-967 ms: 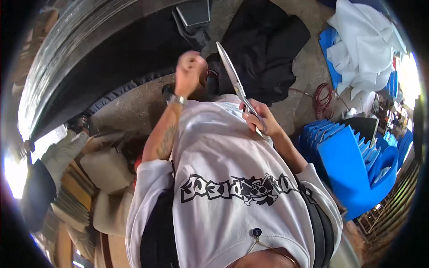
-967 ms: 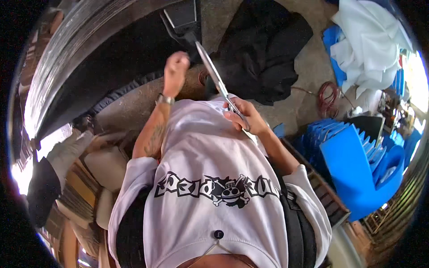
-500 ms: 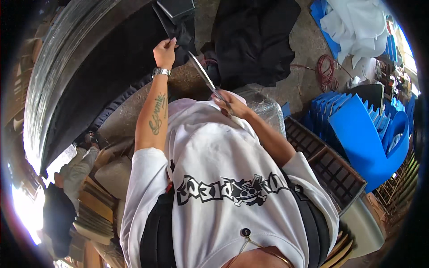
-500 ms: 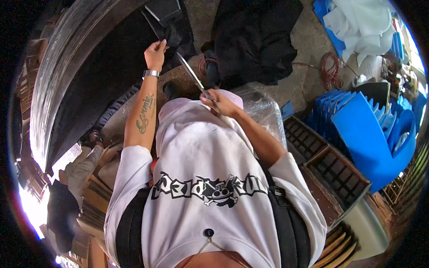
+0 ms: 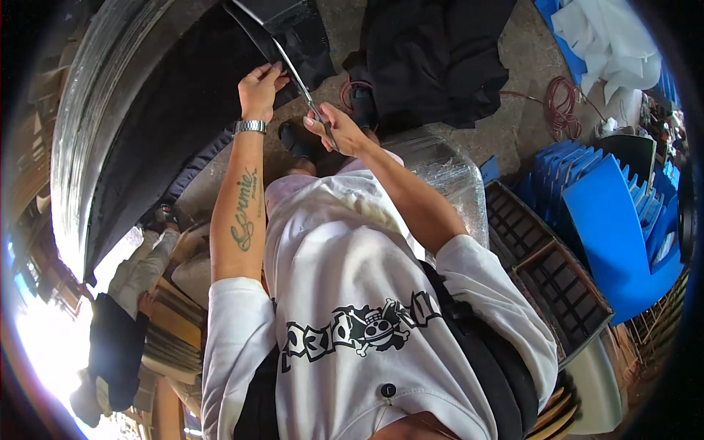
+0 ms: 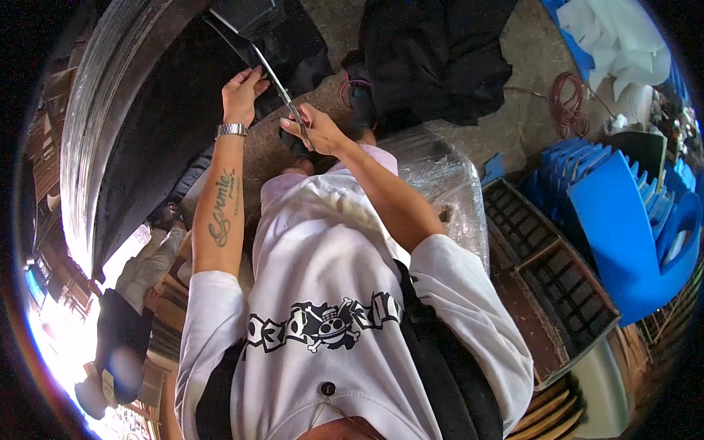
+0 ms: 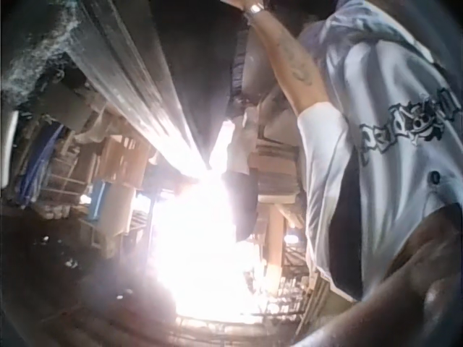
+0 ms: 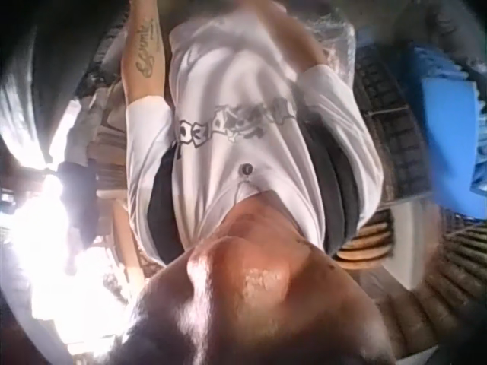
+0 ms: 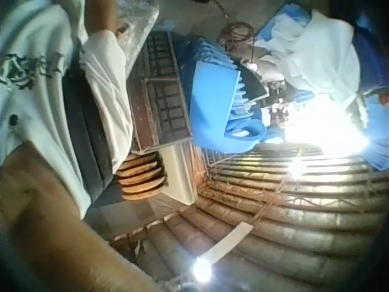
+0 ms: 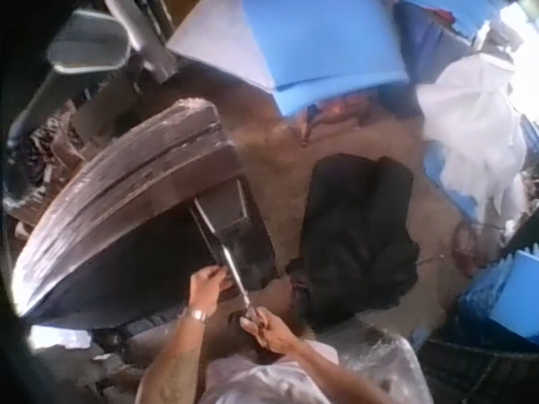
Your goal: Stapling black fabric onto the bottom frame of a piece of furniture using a pneumatic staple gun and cutting fabric with scissors.
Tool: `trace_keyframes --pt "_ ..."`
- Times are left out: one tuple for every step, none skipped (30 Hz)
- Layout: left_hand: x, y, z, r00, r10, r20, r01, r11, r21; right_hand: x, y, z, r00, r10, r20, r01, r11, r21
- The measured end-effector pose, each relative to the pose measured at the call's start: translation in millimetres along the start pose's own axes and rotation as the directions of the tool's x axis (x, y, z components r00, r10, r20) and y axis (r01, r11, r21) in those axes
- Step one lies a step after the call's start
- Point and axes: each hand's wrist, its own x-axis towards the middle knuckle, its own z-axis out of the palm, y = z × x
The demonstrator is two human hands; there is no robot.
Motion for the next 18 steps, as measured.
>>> trace_keyframes --pt "0.5 0.7 2.3 1.000 -0.017 -0.006 0.017 1.000 -0.019 5.0 1.3 0.3 0.992 -0.109 -0.066 0.100 0.988 -0.118" --pt "1.3 1.0 4.4 1.000 -0.018 -0.010 0.018 1.000 -0.011 4.7 4.1 -0.3 0.992 -0.108 -0.063 0.101 0.989 -0.110" --pt "2.4 0.8 6.7 1.000 -0.026 -0.005 0.026 1.000 0.015 2.0 7.8 -1.2 0.996 -0.063 -0.060 0.061 0.997 -0.047" --pt "3.1 2.4 10.4 0.999 -0.035 0.003 0.035 0.999 0.042 -0.3 6.5 -1.4 0.998 -0.019 -0.056 0.020 1.000 0.017" --pt "2.5 4.3 14.0 0.999 -0.045 0.009 0.045 0.999 0.031 0.9 9.0 -2.4 0.998 -0.019 -0.057 0.021 0.999 0.028" --pt "3.8 5.1 14.7 0.999 -0.048 0.011 0.048 0.998 0.043 2.9 12.2 -3.4 0.998 -0.029 -0.056 0.031 0.999 0.044" --pt "5.9 5.1 12.1 0.998 -0.055 0.026 0.054 0.998 0.037 3.8 12.9 -0.8 0.998 -0.038 -0.057 0.042 0.997 0.065" --pt "8.2 4.9 9.2 0.997 -0.062 0.042 0.061 0.998 0.032 5.2 13.7 0.8 0.997 -0.038 -0.063 0.043 0.996 0.082" --pt "11.6 5.0 5.3 0.996 -0.069 0.052 0.067 0.997 0.039 7.3 14.2 1.6 0.997 -0.070 -0.030 0.074 0.988 0.137" --pt "13.5 3.5 4.1 0.995 -0.079 0.058 0.076 0.996 0.053 8.4 14.8 0.4 0.995 -0.101 -0.003 0.100 0.977 0.189" --pt "15.9 2.4 2.5 0.994 -0.079 0.080 0.074 0.995 0.059 11.3 18.3 -0.4 0.995 -0.101 -0.013 0.102 0.974 0.201" --pt "18.6 0.9 1.6 0.991 -0.080 0.103 0.073 0.995 0.065 15.6 21.5 -2.6 0.995 -0.098 -0.025 0.102 0.971 0.217" --pt "21.5 0.8 1.1 0.990 -0.079 0.115 0.072 0.996 0.057 19.8 22.8 -3.3 0.994 -0.107 -0.036 0.112 0.979 0.171" --pt "23.0 -0.7 0.7 0.988 -0.091 0.122 0.082 0.994 0.076 22.0 25.1 -3.4 0.992 -0.116 -0.047 0.121 0.985 0.126" --pt "23.9 -3.2 0.9 0.986 -0.095 0.138 0.085 0.993 0.078 21.4 28.2 -4.3 0.991 -0.113 -0.077 0.120 0.988 0.099" --pt "27.0 -6.5 0.8 0.984 -0.093 0.155 0.082 0.994 0.078 21.0 30.3 -4.7 0.989 -0.114 -0.089 0.124 0.985 0.117" --pt "29.1 -10.3 -0.3 0.981 -0.107 0.161 0.094 0.992 0.083 20.4 33.6 -4.7 0.988 -0.115 -0.101 0.127 0.984 0.121" --pt "30.7 -13.2 -3.5 0.979 -0.115 0.169 0.099 0.990 0.104 20.1 36.7 -4.3 0.987 -0.116 -0.113 0.130 0.983 0.126"
